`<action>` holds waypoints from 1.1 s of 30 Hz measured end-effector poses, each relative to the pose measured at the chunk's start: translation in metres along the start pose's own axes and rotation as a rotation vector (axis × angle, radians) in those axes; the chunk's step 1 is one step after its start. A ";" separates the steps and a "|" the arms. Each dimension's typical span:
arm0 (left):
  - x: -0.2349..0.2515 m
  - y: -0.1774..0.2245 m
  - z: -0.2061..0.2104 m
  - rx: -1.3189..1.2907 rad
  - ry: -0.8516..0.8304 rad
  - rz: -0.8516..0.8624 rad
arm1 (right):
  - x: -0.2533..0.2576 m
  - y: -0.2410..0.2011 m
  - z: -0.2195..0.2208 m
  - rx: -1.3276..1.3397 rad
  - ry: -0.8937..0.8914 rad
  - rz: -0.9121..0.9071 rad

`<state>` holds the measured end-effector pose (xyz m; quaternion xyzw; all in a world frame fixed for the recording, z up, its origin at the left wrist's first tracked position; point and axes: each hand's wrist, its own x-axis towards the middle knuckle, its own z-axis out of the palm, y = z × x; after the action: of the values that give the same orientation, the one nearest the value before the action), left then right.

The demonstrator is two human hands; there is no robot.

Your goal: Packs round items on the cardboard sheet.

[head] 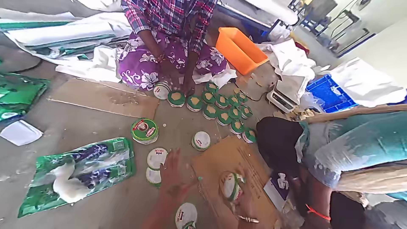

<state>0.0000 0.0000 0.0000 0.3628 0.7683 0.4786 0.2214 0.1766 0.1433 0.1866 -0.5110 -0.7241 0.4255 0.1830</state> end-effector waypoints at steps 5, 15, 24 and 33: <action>0.014 -0.001 -0.002 -0.008 -0.085 -0.095 | 0.025 0.171 0.134 -0.757 0.219 0.322; 0.023 -0.020 0.002 -0.094 -0.065 -0.157 | 0.127 0.097 0.206 -0.754 -0.033 -0.107; 0.029 -0.016 -0.011 -0.205 -0.045 -0.203 | 0.092 0.084 0.141 -0.699 0.127 0.105; 0.021 -0.017 -0.002 -0.262 -0.016 -0.207 | 0.068 0.117 0.108 -0.676 0.538 0.231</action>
<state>-0.0209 0.0101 -0.0141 0.2537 0.7309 0.5463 0.3210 0.1420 0.1712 0.0193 -0.7122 -0.6873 0.0345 0.1386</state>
